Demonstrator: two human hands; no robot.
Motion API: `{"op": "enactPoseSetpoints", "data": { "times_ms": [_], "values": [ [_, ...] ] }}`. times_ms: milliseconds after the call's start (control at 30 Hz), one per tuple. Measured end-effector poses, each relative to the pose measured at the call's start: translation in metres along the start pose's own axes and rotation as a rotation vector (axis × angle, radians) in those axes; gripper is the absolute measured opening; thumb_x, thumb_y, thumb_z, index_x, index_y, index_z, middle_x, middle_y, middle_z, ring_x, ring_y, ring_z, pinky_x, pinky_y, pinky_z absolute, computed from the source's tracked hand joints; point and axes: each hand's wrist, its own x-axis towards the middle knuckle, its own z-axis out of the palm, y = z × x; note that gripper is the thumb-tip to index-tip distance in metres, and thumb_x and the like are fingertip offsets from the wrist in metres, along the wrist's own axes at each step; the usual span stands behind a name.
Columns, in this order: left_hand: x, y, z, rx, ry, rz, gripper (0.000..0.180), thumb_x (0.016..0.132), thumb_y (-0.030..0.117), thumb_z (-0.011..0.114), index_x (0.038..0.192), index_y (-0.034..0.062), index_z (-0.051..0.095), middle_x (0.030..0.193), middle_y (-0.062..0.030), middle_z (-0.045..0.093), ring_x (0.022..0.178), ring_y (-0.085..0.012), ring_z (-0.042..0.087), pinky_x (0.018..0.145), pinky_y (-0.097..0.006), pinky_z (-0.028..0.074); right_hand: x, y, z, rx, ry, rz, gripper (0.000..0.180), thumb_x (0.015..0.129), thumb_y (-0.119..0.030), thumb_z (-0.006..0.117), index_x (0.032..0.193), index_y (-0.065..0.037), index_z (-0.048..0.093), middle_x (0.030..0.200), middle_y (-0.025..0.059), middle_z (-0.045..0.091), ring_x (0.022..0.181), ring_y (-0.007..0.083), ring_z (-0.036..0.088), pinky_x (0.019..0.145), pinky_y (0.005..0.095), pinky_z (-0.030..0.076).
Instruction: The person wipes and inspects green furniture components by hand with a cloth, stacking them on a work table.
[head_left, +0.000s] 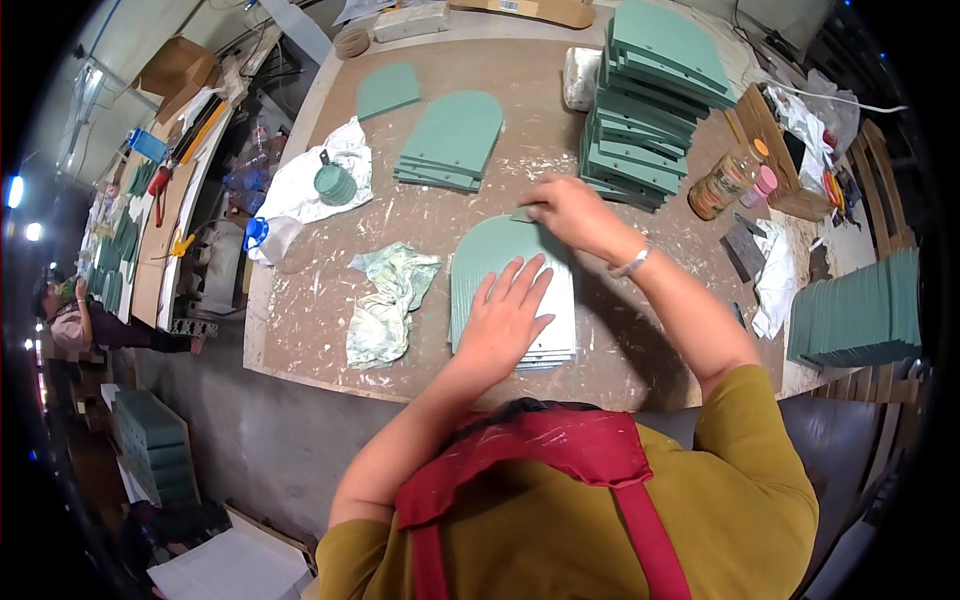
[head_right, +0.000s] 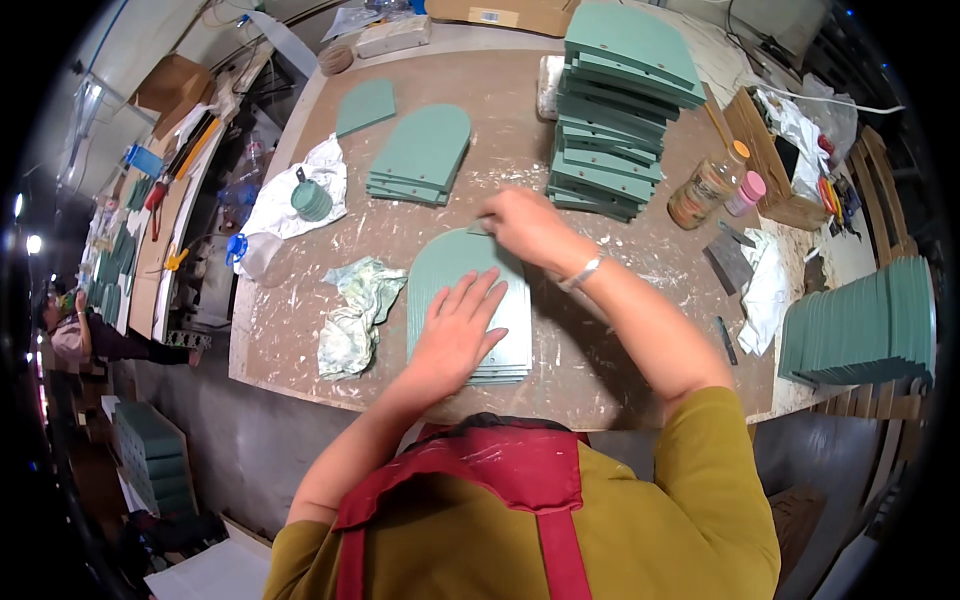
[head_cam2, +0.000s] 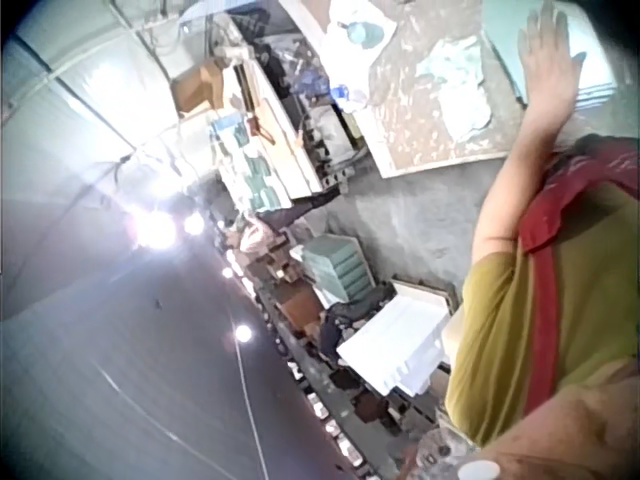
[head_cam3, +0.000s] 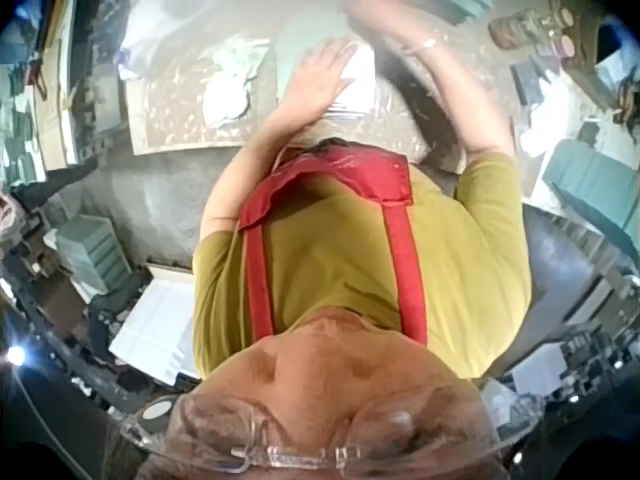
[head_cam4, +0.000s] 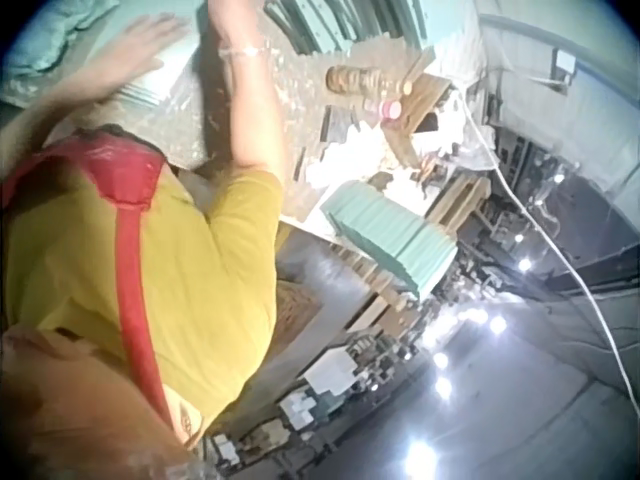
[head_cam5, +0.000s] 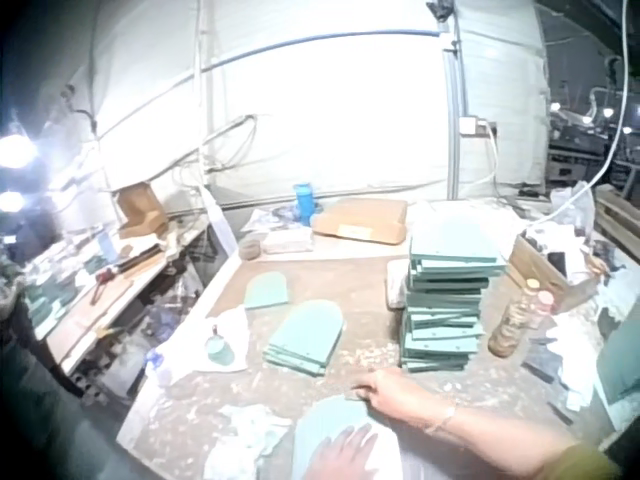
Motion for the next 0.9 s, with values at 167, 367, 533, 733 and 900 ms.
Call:
{"op": "enactPoseSetpoints", "data": {
  "times_ms": [167, 367, 533, 733, 900],
  "values": [
    [0.001, 0.001, 0.001, -0.023, 0.021, -0.017, 0.058, 0.093, 0.029, 0.063, 0.144, 0.0088, 0.045, 0.151, -0.0098, 0.039, 0.142, -0.0311, 0.036, 0.114, -0.051, 0.029, -0.02, -0.001, -0.015, -0.002, 0.034, 0.08, 0.024, 0.089, -0.015, 0.066, 0.109, -0.002, 0.073, 0.106, 0.0193, 0.067, 0.105, 0.0379, 0.063, 0.094, 0.0448, 0.049],
    [0.005, 0.004, -0.003, -0.054, 0.043, -0.024, 0.056, 0.09, 0.025, 0.067, 0.141, 0.0078, 0.048, 0.146, -0.0121, 0.042, 0.139, -0.0335, 0.038, 0.113, -0.051, 0.031, -0.051, 0.0, 0.011, 0.104, 0.28, 0.021, 0.022, 0.091, -0.011, 0.066, 0.108, 0.001, 0.071, 0.099, 0.0163, 0.061, 0.095, 0.0353, 0.06, 0.087, 0.0411, 0.048],
    [0.006, -0.004, -0.003, -0.152, 0.062, -0.042, 0.055, 0.09, 0.023, 0.068, 0.139, 0.0058, 0.049, 0.145, -0.0165, 0.043, 0.138, -0.0369, 0.039, 0.111, -0.048, 0.034, -0.116, -0.008, 0.005, 0.149, 0.247, 0.12, 0.021, 0.09, -0.008, 0.066, 0.11, -0.002, 0.071, 0.104, 0.0158, 0.06, 0.097, 0.0347, 0.061, 0.086, 0.04, 0.049],
    [0.019, -0.021, -0.017, 0.007, 0.039, -0.019, 0.058, 0.094, 0.026, 0.063, 0.143, 0.0026, 0.045, 0.149, -0.017, 0.042, 0.138, -0.0368, 0.04, 0.11, -0.047, 0.035, -0.108, -0.001, 0.004, 0.267, 0.384, -0.006, 0.023, 0.092, -0.008, 0.064, 0.114, -0.002, 0.069, 0.11, 0.0151, 0.062, 0.098, 0.0331, 0.063, 0.087, 0.0383, 0.05],
    [0.019, -0.026, -0.016, 0.145, -0.009, 0.028, 0.06, 0.097, 0.031, 0.058, 0.147, 0.0017, 0.041, 0.154, -0.0144, 0.038, 0.14, -0.0341, 0.038, 0.112, -0.046, 0.033, -0.131, 0.004, 0.021, 0.287, 0.329, -0.008, 0.029, 0.089, -0.003, 0.066, 0.118, -0.003, 0.067, 0.113, 0.0148, 0.061, 0.099, 0.0322, 0.063, 0.087, 0.0366, 0.05]
  ]
}}
